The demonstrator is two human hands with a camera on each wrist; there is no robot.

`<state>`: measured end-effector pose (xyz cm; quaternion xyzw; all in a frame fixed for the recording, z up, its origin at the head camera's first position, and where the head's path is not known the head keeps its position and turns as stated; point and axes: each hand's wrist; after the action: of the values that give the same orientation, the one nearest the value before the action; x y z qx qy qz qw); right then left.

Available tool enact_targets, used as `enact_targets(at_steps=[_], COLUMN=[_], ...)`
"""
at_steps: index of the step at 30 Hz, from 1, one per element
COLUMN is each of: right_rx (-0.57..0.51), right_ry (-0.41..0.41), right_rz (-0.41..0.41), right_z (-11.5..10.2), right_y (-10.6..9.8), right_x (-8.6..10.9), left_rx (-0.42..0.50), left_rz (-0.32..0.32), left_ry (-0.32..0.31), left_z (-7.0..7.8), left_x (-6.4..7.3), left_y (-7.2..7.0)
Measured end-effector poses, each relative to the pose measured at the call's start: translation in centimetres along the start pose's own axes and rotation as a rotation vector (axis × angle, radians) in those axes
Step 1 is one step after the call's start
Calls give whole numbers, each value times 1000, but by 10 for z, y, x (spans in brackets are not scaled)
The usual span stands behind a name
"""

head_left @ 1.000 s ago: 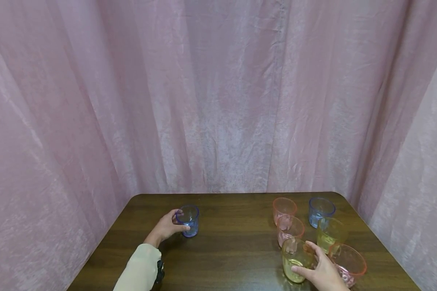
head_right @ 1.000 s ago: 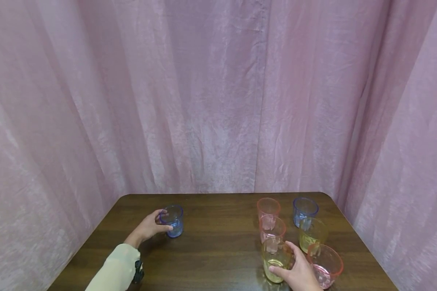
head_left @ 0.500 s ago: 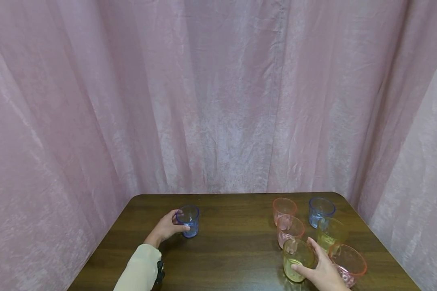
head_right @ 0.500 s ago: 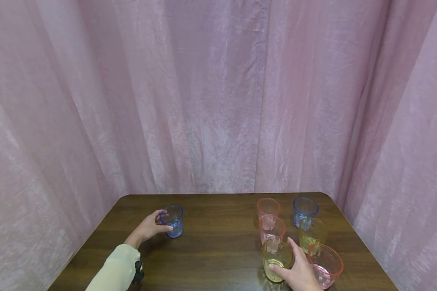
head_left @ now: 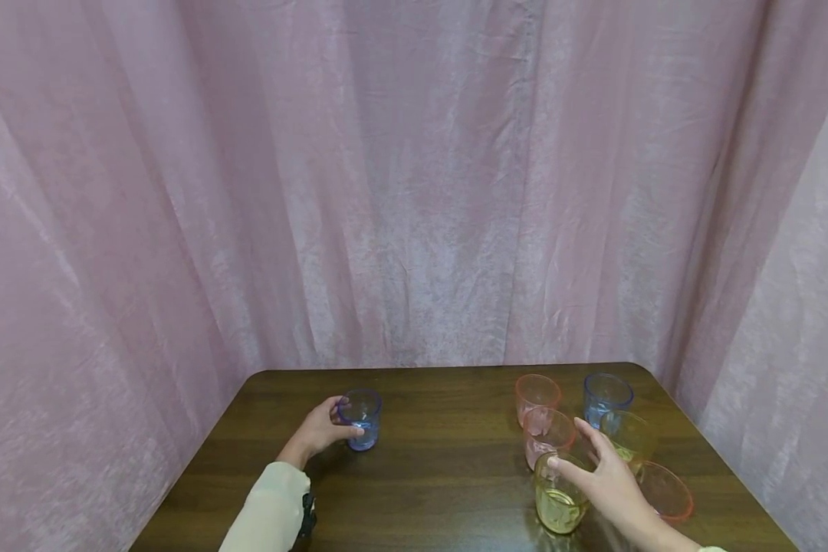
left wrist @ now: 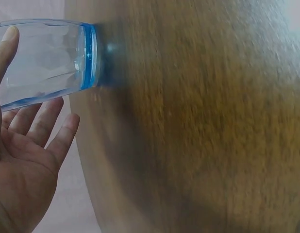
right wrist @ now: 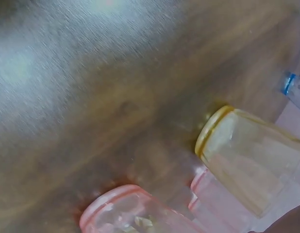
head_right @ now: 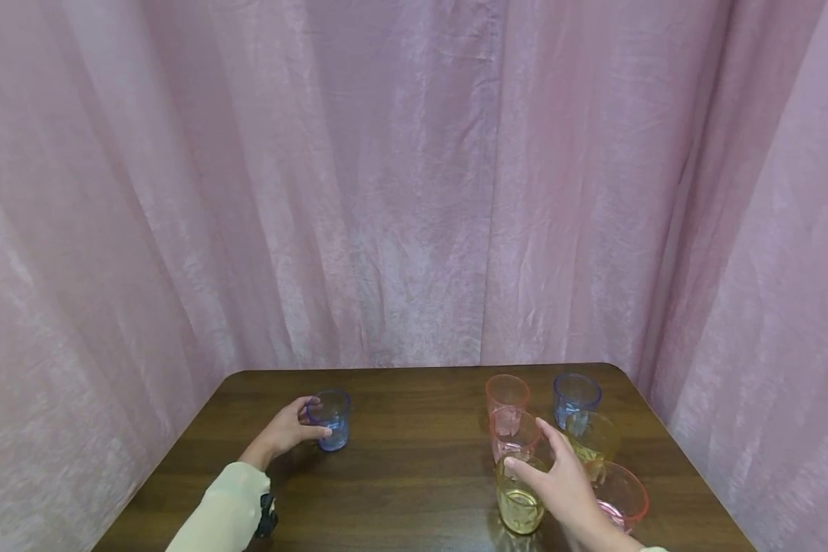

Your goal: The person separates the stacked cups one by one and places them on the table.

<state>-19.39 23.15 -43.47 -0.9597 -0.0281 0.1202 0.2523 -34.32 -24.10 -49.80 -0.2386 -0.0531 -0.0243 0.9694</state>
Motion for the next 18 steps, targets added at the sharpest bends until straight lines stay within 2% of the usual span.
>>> enact_targets(at_steps=[6,13,18], right_rx=[-8,-9,-12], right_ry=[-24,-35,-46], right_rz=[-15,-5,-1], right_z=[-5,-6,-7], right_y=[-3,-2,0], right_x=[-8,-11,-13], left_rx=[-7,7,-18], left_rz=[-5,-25,-42], left_ry=[5,45,57], left_z=[8,19,28], left_x=[-1,-5,-6], left_y=[8,19,29])
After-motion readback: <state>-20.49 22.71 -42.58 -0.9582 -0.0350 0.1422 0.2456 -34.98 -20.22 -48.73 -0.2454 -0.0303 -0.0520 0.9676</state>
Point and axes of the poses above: each hand's wrist, its own x-axis away from the middle knuckle, its own y-axis out of the palm, z = x × y, and after that the axes turned 10 degrees about -y, right-handed
